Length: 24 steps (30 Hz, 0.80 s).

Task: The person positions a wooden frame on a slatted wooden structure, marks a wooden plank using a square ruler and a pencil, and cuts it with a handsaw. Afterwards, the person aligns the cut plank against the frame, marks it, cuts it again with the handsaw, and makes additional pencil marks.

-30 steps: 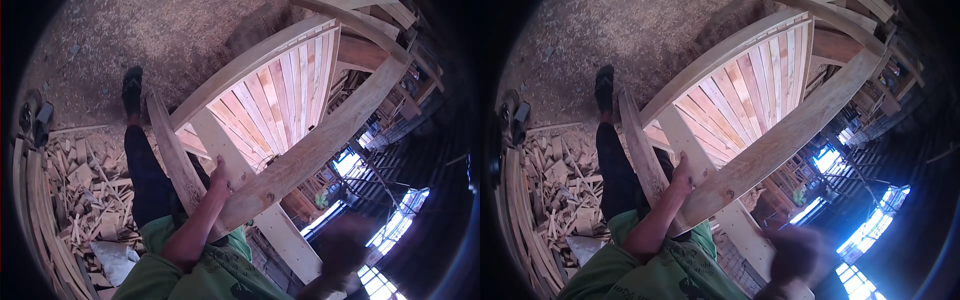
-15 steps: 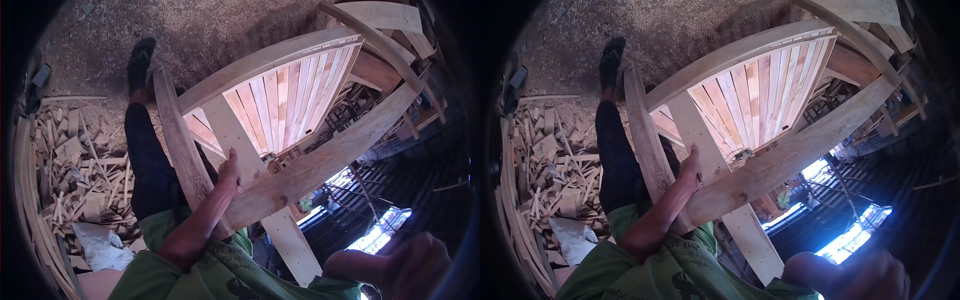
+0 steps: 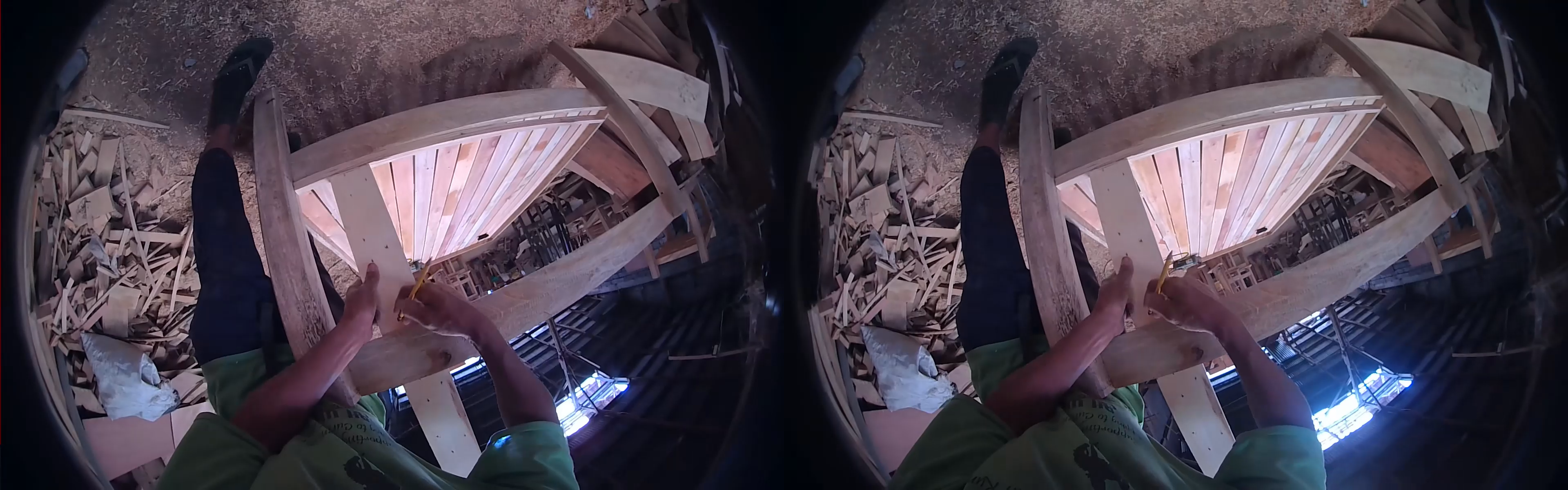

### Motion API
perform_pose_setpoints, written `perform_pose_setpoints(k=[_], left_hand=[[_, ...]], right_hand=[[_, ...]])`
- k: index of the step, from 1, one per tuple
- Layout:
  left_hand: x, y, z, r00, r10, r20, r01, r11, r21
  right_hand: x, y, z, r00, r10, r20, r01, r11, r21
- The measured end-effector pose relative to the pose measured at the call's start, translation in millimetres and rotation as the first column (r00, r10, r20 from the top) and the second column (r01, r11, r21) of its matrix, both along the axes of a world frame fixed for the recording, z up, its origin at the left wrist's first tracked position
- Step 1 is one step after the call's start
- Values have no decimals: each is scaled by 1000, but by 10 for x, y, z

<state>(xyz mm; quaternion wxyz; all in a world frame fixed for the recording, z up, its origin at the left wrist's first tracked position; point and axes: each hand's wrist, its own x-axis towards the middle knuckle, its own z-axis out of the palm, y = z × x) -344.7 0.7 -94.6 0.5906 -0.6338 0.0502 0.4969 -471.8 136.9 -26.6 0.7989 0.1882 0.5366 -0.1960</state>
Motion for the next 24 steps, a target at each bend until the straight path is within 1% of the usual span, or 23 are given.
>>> perform_pose_setpoints(k=[1,3,4,6,7,9,10,11,12,13,14,15,17,18,19,20,21,22,23,24], left_hand=[[18,5,5,1000,-23,5,23,1000,0],[129,23,-42,997,-79,-5,79,996,47],[183,59,-38,999,-47,4,47,999,20],[210,99,-27,999,19,26,-18,999,-39],[185,88,-22,1000,0,27,1,999,-36],[158,69,-19,999,-36,25,37,999,-34],[176,72,-29,1000,-9,28,10,1000,-28],[194,60,-31,999,17,31,-17,1000,-20],[175,39,-28,998,46,35,-46,999,-13],[148,21,-11,999,21,38,-19,999,-30],[117,-6,18,999,-5,38,6,999,-43],[75,-17,8,998,-37,43,39,999,-38],[92,14,-31,992,-105,63,105,994,0],[126,63,-32,991,-15,135,22,999,-49],[312,90,-58,988,61,145,-62,998,-2],[305,66,-51,992,74,103,-76,997,21],[204,15,-34,995,83,59,-85,996,33],[149,40,-11,996,67,54,-67,998,12],[110,63,5,997,48,52,-47,999,-18],[48,75,9,998,27,56,-24,998,-55]], right_hand=[[36,17,-7,998,60,5,-59,997,-41],[128,100,-31,998,62,-21,-64,993,-104],[166,132,-45,997,63,-33,-67,989,-135],[192,166,-99,982,187,13,-181,965,-189],[200,173,-124,968,248,35,-235,947,-219],[233,173,-177,969,248,12,-240,948,-207],[240,177,-194,969,249,-1,-244,949,-200],[222,177,-189,997,77,-4,-77,992,-102],[158,157,-176,995,-93,-25,93,996,-4],[75,139,-163,965,-254,-65,259,962,90],[-12,100,-153,992,-90,-85,96,993,75],[-110,48,-147,990,84,-116,-75,994,75],[-401,3,-57,958,221,-184,-199,971,130],[-472,-40,6,960,174,-221,-140,977,162],[-510,-7,59,966,120,-230,-89,986,140],[-519,10,86,970,58,-237,-33,994,107],[-415,47,100,907,-95,-409,111,994,15],[-356,49,92,837,-186,-514,190,981,-47],[-297,48,88,751,-271,-603,248,961,-123],[-307,-7,83,707,-289,-646,268,954,-134]])
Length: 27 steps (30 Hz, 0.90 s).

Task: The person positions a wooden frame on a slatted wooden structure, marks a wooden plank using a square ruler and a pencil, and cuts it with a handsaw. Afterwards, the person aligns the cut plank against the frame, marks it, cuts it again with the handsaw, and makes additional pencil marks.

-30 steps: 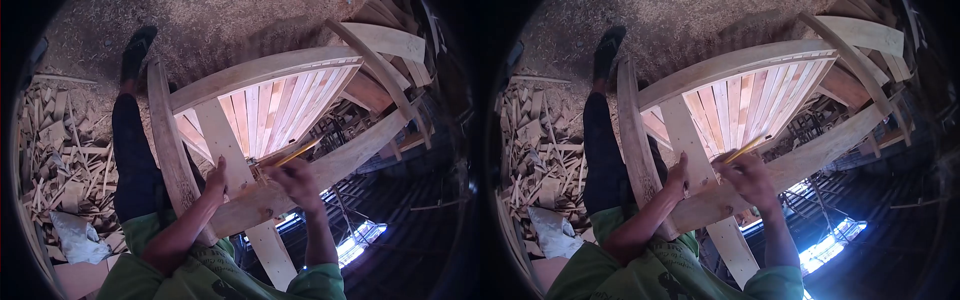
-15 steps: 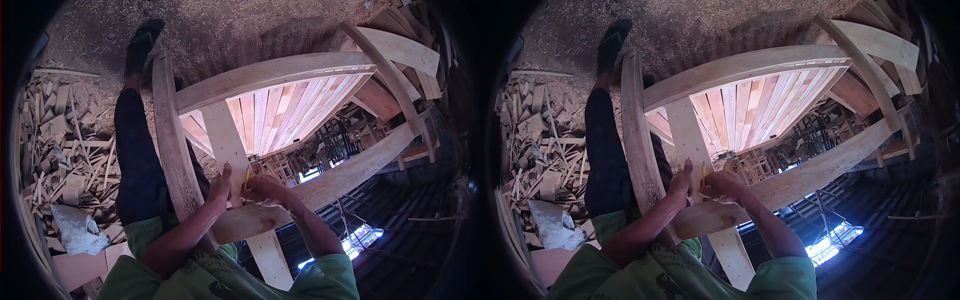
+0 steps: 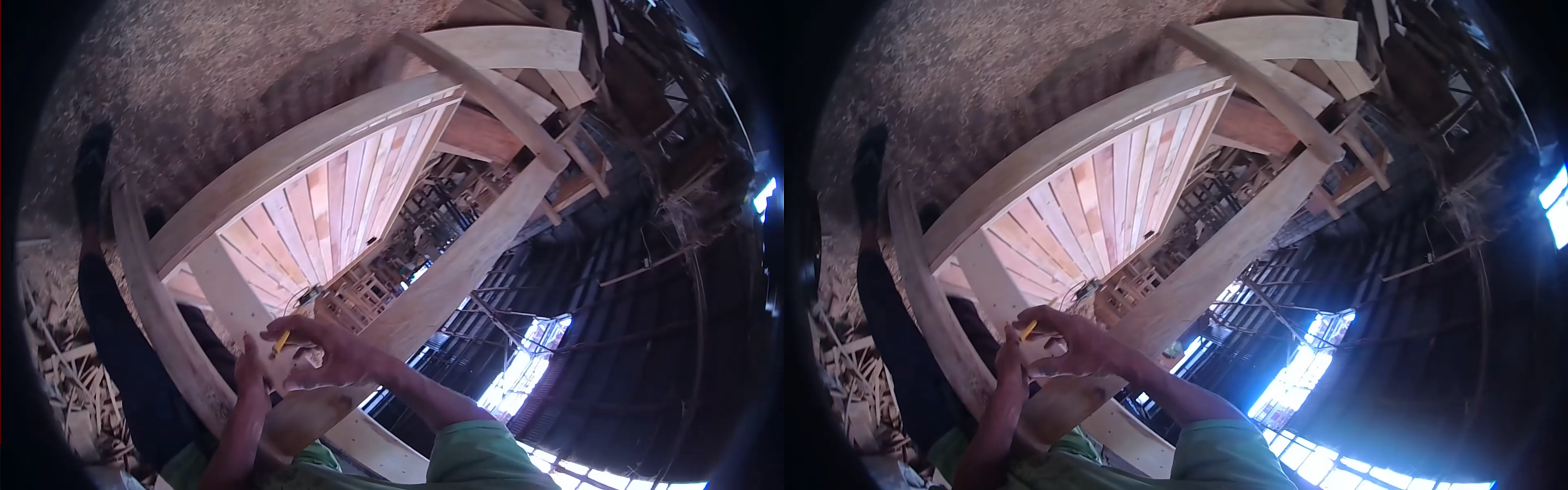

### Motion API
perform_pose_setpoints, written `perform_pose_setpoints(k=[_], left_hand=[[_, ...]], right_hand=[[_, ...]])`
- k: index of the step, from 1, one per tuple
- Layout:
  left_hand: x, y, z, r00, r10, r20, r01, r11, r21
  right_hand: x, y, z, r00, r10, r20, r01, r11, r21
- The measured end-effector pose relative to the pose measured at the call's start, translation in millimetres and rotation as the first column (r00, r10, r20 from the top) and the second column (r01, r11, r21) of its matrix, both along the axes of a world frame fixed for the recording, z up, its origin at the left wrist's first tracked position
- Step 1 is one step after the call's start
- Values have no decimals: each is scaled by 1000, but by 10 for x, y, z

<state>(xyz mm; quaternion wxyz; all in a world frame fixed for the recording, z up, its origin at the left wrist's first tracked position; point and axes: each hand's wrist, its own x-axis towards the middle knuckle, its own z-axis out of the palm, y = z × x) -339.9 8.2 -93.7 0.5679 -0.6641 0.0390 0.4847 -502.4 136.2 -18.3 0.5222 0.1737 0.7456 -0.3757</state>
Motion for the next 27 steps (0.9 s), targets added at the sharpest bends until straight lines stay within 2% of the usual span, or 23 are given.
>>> perform_pose_setpoints(k=[2,4,5,7,9,12,16,19,21,24,27], left_hand=[[-129,-98,-43,1000,6,6,-7,995,103],[-95,-72,-44,999,-31,17,28,988,151],[35,56,-81,996,-80,31,75,987,144],[93,-49,-81,988,-146,51,143,987,72],[23,-48,-35,992,-124,3,124,991,47],[180,-40,-35,999,-36,-30,38,997,65],[347,-11,-49,999,44,-19,-43,997,60],[171,-53,-48,998,-63,2,63,996,66],[79,-70,-36,1000,-24,14,23,998,52],[53,-39,-16,999,21,27,-22,1000,22],[169,-37,-48,1000,-10,-9,10,999,48]], right_hand=[[-49,-22,-24,995,13,99,-19,998,66],[-149,-12,-4,907,47,419,-122,980,154],[-220,-58,-30,819,-93,567,-112,942,317],[19,-4,-40,897,-214,388,86,943,322],[83,61,-69,844,-219,490,53,943,330],[102,119,-124,745,-168,645,53,979,194],[358,151,-142,712,-42,701,-20,997,79],[416,179,-147,730,0,684,-53,997,56],[435,204,-107,757,26,653,-67,997,38],[312,149,-140,784,245,570,-288,957,-15],[432,49,-167,814,309,492,-338,941,-33]])
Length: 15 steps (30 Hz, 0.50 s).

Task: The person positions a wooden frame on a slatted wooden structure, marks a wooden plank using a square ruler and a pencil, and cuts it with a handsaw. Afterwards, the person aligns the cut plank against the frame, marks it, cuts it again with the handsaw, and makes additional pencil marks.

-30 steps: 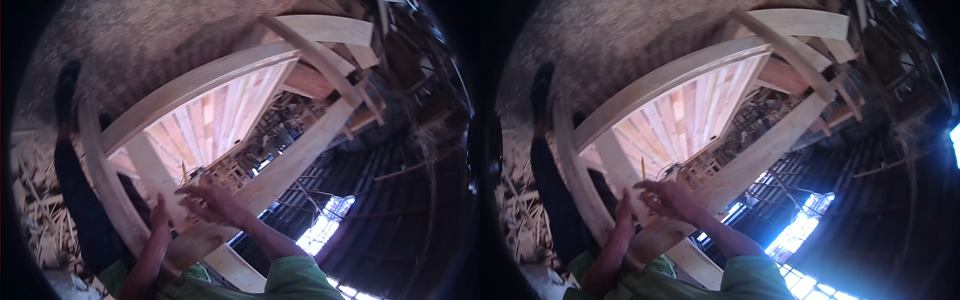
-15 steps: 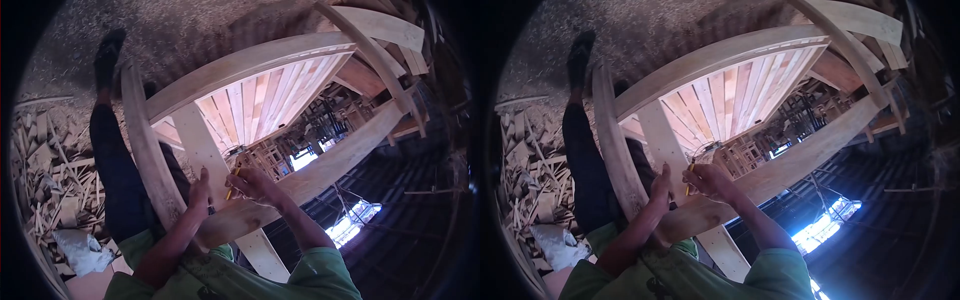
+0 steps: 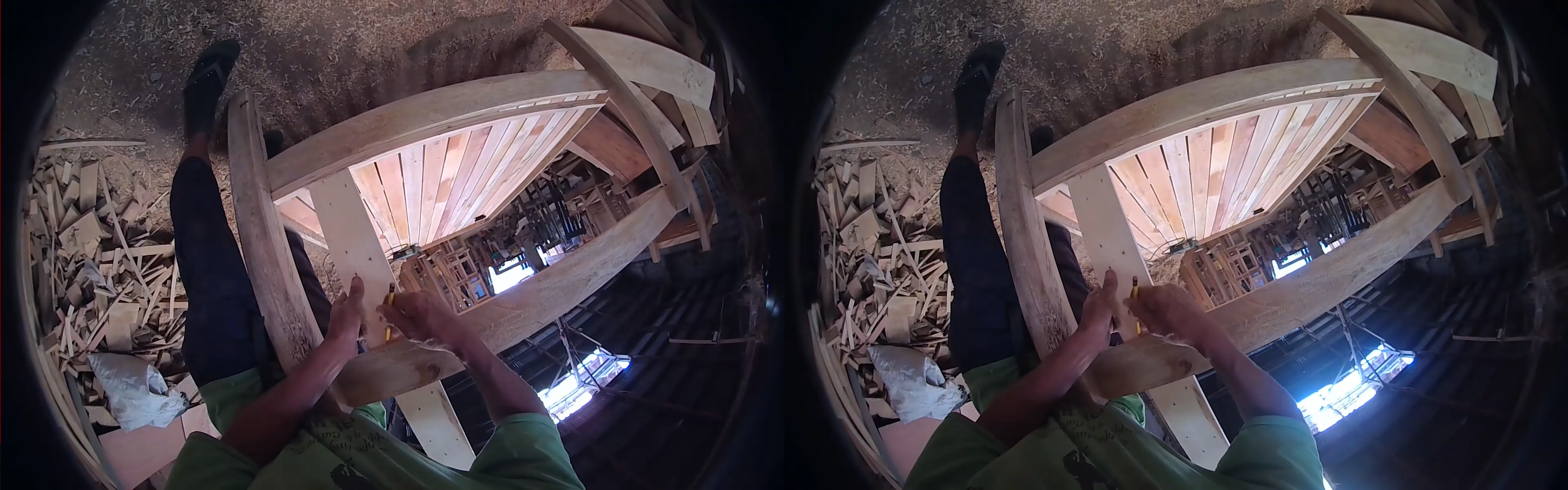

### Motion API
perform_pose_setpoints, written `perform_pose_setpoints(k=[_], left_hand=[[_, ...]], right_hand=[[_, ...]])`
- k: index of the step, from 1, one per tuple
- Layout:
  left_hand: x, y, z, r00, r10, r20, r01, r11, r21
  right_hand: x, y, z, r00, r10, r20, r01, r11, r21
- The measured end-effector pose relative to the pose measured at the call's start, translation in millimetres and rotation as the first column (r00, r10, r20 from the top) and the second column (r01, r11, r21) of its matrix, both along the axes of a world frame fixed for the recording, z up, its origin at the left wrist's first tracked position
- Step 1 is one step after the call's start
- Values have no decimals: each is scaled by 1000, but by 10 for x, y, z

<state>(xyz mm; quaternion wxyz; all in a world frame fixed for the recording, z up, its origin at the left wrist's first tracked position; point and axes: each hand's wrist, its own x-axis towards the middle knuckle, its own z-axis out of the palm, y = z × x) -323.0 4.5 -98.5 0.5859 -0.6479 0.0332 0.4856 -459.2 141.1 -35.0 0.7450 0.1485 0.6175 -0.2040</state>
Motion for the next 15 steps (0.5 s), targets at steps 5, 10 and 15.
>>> perform_pose_setpoints(k=[5,10,15], left_hand=[[-51,7,31,1000,-25,12,25,1000,-15],[-178,-45,38,998,-49,-36,49,999,-18],[-142,6,22,994,-108,-31,107,994,-15]], right_hand=[[-194,-163,66,990,142,-16,-141,989,35],[-51,-148,127,992,110,-64,-106,992,64],[-361,-463,544,910,264,-320,-173,943,286]])
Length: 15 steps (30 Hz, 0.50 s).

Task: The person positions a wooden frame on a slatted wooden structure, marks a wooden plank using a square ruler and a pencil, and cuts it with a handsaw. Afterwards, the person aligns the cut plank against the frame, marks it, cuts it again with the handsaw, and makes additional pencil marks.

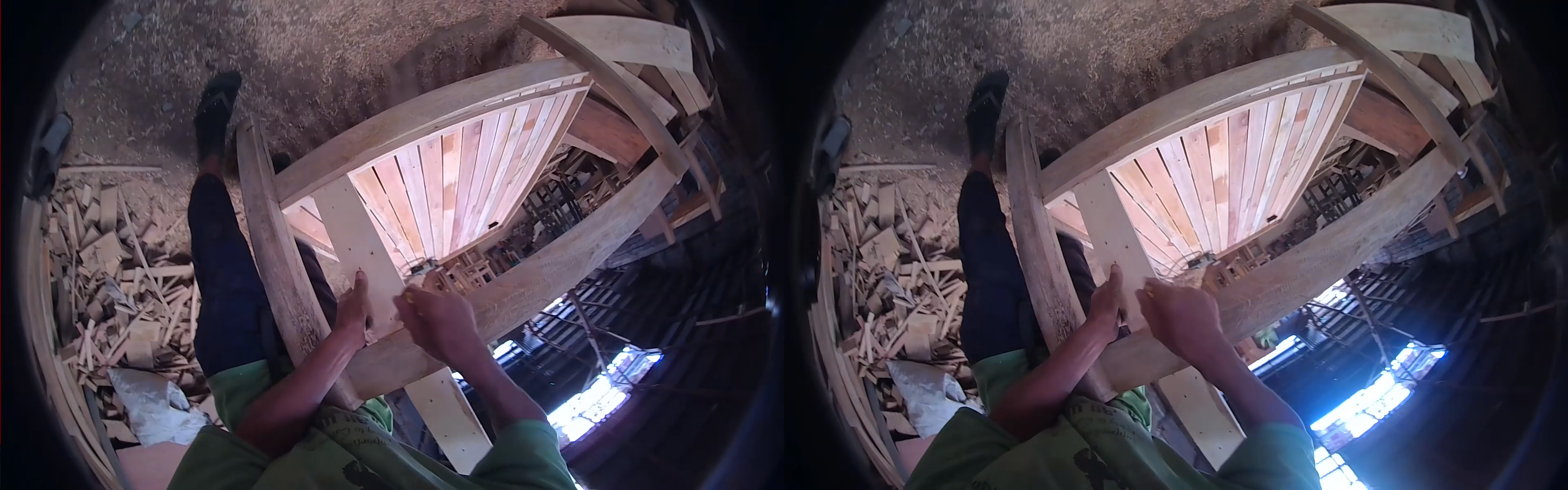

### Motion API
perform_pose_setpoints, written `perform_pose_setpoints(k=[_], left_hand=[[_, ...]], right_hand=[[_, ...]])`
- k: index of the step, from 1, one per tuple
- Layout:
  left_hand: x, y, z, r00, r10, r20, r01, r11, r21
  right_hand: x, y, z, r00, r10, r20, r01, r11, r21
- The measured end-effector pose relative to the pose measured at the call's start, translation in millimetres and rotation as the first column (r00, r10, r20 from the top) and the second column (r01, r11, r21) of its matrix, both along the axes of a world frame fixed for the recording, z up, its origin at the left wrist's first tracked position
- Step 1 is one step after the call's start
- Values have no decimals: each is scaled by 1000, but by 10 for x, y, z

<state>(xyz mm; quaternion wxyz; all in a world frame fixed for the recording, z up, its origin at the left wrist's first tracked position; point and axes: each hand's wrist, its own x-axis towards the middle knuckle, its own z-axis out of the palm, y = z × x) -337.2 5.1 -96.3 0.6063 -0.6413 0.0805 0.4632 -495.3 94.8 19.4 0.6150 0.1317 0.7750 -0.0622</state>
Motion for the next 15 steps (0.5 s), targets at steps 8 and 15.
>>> perform_pose_setpoints(k=[8,15], left_hand=[[-22,59,29,998,-40,-58,36,997,-68],[228,79,-144,985,2,-175,-5,1000,-16]], right_hand=[[394,27,2183,990,5,-143,74,838,540],[1363,0,2284,966,-242,-94,253,792,556]])
